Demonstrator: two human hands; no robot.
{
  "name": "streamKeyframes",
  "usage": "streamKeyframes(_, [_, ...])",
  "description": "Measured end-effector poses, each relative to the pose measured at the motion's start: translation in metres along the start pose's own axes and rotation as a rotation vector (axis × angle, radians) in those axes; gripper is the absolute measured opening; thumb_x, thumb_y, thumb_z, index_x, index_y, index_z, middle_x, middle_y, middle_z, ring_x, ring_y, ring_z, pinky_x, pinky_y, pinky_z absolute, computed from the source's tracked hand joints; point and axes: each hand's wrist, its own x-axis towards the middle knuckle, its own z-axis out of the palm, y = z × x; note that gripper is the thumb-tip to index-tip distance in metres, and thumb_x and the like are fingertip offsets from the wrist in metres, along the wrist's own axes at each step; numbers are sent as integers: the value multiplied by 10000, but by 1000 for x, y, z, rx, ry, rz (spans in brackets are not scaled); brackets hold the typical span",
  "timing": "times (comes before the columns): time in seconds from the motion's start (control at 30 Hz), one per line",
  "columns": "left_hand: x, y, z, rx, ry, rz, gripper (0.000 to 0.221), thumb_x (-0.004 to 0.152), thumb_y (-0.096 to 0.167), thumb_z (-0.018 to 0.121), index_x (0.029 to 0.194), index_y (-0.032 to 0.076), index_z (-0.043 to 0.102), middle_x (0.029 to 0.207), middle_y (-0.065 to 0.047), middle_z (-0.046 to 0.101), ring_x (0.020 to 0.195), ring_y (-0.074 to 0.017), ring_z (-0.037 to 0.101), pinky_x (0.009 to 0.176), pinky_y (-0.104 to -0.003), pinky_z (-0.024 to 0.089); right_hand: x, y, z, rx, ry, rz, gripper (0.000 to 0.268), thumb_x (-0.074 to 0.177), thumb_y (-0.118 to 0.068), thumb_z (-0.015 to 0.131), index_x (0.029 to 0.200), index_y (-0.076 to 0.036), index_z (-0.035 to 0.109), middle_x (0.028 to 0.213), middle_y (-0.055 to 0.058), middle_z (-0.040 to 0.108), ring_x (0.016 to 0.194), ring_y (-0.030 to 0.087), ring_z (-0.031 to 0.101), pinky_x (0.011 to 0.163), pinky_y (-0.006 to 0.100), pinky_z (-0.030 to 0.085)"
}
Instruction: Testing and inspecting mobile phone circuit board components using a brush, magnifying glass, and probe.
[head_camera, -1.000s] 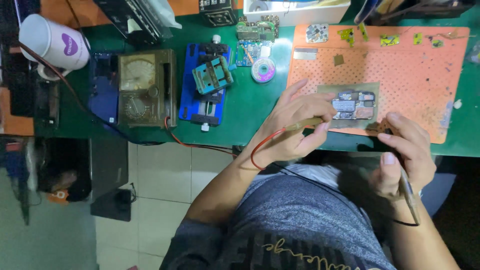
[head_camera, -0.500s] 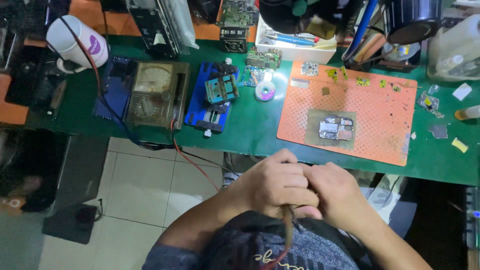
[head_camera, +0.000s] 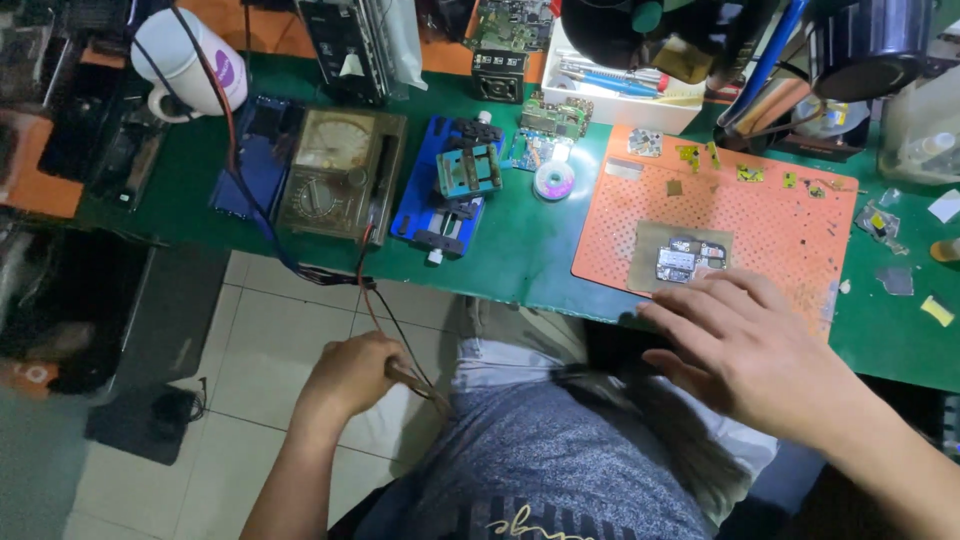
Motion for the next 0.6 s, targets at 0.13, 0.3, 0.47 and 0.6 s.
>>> streamKeyframes(0.13, [22,-28,14,140,-68,-193,276,976,173,572,1114,344,740,1236,75,705,1142,-196,662,953,-393,415,-23,14,16,-149,67,9,408,909,-359,749,1235,-134,651,1221,77,700,1093,249,679,1018,427,481])
streamKeyframes(0.3, [-4,11,-9,185,-24,-159,677,933,569,659,1514,285,458,1557,-40,477,1471,-283,417,1256,-683,112,-60,32,48,-124,245,62,536,911,-369,798,1342,-110,613,1396,203,606,1183,343,665,1074,522,436])
streamKeyframes(0.47, [-40,107,-73,-46,260,412,436,972,415,634,1369,236,640,1323,-10,675,1164,-249,644,928,-504,506,-70,41,71,-71,308,83,487,935,-381,712,1306,-76,633,1355,238,589,1253,366,588,1059,559,439])
streamKeyframes(0.6, [15,165,-82,143,1036,727,279,940,341,742,1190,220,763,1192,52,754,1061,-204,663,876,-415,375,-73,42,71,-86,324,69,493,929,-377,723,1304,-72,625,1354,251,583,1235,383,593,1049,567,470])
